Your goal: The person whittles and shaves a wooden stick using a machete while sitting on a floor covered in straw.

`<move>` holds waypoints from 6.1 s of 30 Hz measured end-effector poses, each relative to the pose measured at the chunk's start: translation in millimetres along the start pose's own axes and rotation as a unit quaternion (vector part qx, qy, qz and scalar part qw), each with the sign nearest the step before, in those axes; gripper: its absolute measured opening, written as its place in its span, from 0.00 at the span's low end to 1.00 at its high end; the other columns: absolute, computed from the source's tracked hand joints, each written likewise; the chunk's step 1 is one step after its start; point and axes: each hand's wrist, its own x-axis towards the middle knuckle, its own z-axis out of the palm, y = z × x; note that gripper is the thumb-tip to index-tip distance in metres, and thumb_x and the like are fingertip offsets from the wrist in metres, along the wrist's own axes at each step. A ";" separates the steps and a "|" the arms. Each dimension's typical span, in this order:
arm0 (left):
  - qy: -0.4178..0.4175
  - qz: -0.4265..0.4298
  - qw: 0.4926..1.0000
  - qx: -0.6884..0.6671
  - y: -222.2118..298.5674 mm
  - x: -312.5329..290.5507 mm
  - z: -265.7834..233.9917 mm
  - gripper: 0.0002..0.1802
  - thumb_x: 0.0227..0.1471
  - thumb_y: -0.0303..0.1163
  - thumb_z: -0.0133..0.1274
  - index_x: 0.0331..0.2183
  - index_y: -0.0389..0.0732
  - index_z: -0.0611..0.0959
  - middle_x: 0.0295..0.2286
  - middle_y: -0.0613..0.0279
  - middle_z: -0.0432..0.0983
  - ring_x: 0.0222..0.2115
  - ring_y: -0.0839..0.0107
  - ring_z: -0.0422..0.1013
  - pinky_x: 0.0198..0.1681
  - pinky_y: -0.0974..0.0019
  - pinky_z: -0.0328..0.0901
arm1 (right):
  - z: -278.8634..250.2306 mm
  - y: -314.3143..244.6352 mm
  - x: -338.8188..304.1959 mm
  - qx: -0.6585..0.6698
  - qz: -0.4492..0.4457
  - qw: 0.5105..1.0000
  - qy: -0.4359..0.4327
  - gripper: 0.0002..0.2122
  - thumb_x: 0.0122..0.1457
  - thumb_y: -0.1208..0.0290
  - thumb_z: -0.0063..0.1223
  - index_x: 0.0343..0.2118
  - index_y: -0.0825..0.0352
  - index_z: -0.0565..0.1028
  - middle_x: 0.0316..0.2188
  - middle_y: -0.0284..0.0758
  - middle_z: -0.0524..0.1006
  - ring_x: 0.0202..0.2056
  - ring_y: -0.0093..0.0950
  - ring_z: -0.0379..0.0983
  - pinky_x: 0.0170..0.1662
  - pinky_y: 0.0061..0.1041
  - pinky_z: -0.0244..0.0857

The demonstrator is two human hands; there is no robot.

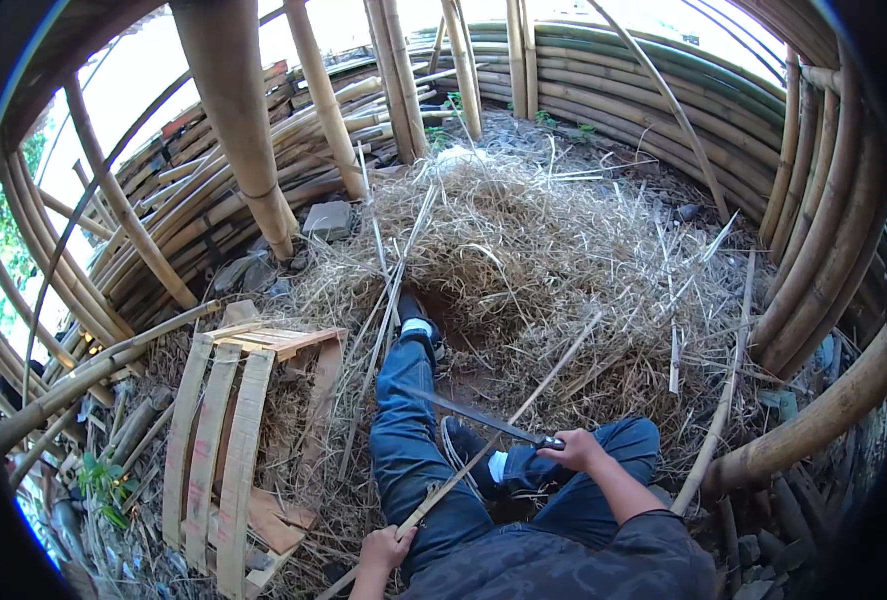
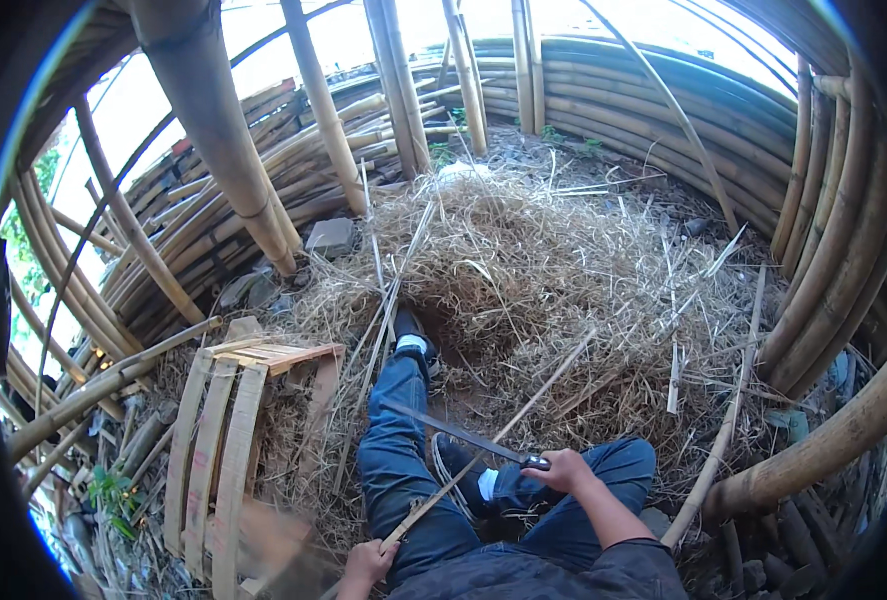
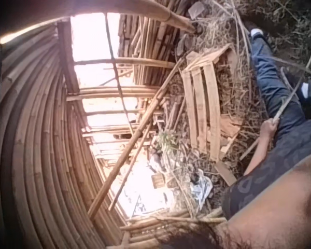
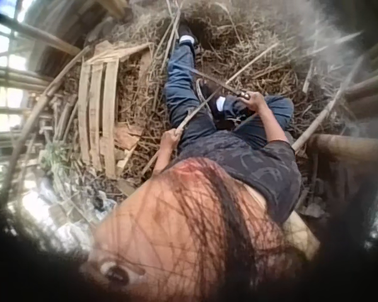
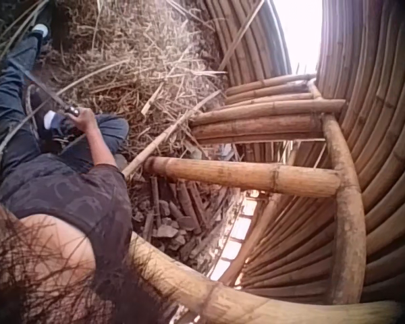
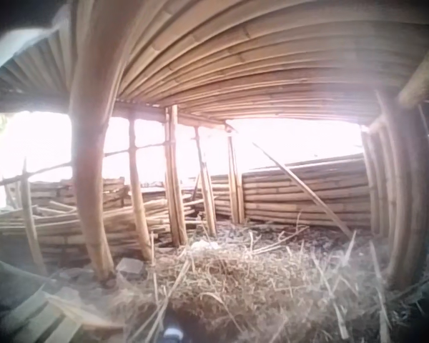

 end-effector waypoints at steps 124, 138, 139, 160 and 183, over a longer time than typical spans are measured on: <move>-0.030 -0.032 0.986 -0.159 -2.8 19.5 8.2 0.25 0.59 0.44 0.47 0.21 0.31 0.78 0.16 0.40 0.70 0.21 0.42 0.70 0.24 0.52 0.62 | -81.9 81.1 168.0 -0.146 0.159 0.967 0.136 0.38 0.50 0.26 0.39 0.19 0.66 0.77 0.17 0.39 0.75 0.25 0.36 0.78 0.30 0.35 0.69; -0.200 -0.092 0.930 -0.293 -10.0 -23.2 -10.5 0.25 0.62 0.42 0.44 0.19 0.32 0.71 0.14 0.62 0.62 0.18 0.73 0.58 0.23 0.63 0.57 | 9.4 -47.0 84.0 0.108 0.012 0.984 -0.138 0.27 0.49 0.41 0.58 0.21 0.69 0.79 0.17 0.44 0.75 0.22 0.42 0.74 0.29 0.35 0.66; -0.202 -0.096 0.930 -0.291 -9.0 -22.8 -9.5 0.25 0.62 0.42 0.44 0.19 0.32 0.71 0.14 0.62 0.62 0.18 0.73 0.58 0.23 0.63 0.57 | 18.0 -49.5 85.0 0.082 -0.006 0.987 -0.140 0.27 0.50 0.41 0.57 0.24 0.68 0.79 0.18 0.45 0.76 0.24 0.44 0.74 0.30 0.37 0.66; -0.183 -0.063 0.950 -0.243 45.7 18.1 -54.8 0.20 0.61 0.38 0.46 0.24 0.30 0.74 0.13 0.50 0.61 0.14 0.63 0.56 0.22 0.60 0.59 | 7.4 -58.1 80.0 0.028 0.042 0.988 -0.143 0.23 0.54 0.46 0.55 0.36 0.65 0.78 0.24 0.46 0.78 0.29 0.45 0.77 0.33 0.38 0.69; -0.039 -0.046 0.995 -0.075 60.9 46.8 -11.9 0.23 0.57 0.40 0.50 0.19 0.31 0.79 0.17 0.37 0.70 0.21 0.40 0.70 0.24 0.46 0.64 | 42.8 -30.2 111.5 -0.129 0.078 0.981 -0.125 0.41 0.44 0.24 0.42 0.19 0.71 0.78 0.21 0.48 0.77 0.29 0.44 0.77 0.33 0.41 0.71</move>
